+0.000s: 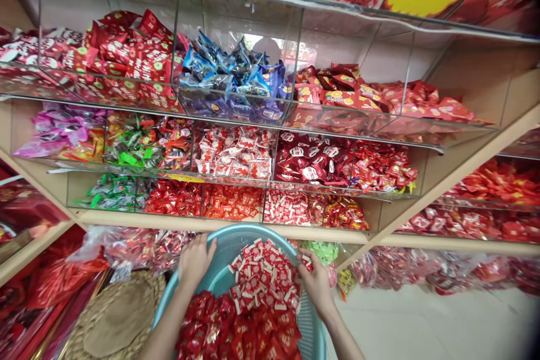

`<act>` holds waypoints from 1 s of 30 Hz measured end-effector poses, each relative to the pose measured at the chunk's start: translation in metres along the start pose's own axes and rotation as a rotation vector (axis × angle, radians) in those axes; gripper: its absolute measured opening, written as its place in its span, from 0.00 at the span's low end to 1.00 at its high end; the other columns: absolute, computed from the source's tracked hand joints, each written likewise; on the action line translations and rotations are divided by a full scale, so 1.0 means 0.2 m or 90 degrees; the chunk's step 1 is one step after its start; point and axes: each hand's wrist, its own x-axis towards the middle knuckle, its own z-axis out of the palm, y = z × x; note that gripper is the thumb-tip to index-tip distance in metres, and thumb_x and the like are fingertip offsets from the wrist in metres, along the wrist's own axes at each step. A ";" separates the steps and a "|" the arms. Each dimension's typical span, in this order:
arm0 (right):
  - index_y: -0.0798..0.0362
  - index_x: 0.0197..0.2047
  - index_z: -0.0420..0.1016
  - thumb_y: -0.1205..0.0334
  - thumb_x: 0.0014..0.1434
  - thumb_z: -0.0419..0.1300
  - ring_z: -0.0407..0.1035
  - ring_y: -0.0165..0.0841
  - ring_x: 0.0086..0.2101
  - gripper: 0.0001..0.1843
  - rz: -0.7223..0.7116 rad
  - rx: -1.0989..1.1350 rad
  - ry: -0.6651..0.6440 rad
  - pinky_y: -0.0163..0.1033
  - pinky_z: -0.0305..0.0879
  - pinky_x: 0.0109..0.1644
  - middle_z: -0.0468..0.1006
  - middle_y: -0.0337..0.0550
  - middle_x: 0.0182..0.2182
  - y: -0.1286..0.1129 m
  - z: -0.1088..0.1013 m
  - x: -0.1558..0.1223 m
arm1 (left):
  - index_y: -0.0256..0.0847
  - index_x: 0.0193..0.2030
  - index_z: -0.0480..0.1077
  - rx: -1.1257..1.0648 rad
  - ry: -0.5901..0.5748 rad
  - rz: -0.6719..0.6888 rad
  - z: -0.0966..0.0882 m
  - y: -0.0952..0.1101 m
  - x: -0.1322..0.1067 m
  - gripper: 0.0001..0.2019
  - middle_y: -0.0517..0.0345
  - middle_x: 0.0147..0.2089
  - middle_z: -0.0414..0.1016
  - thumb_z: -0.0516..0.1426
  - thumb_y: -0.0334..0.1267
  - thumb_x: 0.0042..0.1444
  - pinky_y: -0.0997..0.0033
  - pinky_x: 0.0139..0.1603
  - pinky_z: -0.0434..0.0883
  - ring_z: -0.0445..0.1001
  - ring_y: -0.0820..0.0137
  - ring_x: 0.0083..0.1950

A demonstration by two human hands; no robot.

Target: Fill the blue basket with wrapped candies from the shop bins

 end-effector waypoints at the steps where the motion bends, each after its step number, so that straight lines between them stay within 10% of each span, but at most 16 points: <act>1: 0.53 0.43 0.68 0.60 0.48 0.55 0.70 0.34 0.26 0.17 0.034 0.059 0.004 0.39 0.69 0.30 0.76 0.42 0.33 0.00 -0.01 0.00 | 0.37 0.44 0.67 0.003 0.001 0.005 0.00 0.00 0.00 0.24 0.48 0.40 0.74 0.38 0.49 0.60 0.67 0.43 0.64 0.72 0.65 0.41; 13: 0.52 0.44 0.69 0.49 0.50 0.58 0.72 0.39 0.41 0.20 0.004 0.075 -0.023 0.44 0.64 0.49 0.79 0.45 0.35 -0.10 0.01 -0.01 | 0.37 0.42 0.67 0.014 0.016 0.027 0.00 0.00 0.00 0.24 0.49 0.38 0.75 0.37 0.49 0.60 0.66 0.40 0.64 0.73 0.63 0.38; 30: 0.48 0.54 0.65 0.61 0.55 0.51 0.59 0.41 0.55 0.22 -0.193 -0.207 -0.104 0.51 0.55 0.58 0.68 0.47 0.53 0.12 0.01 -0.10 | 0.36 0.43 0.68 0.007 0.017 0.017 0.00 0.00 0.00 0.25 0.47 0.38 0.75 0.37 0.50 0.60 0.65 0.41 0.65 0.73 0.62 0.38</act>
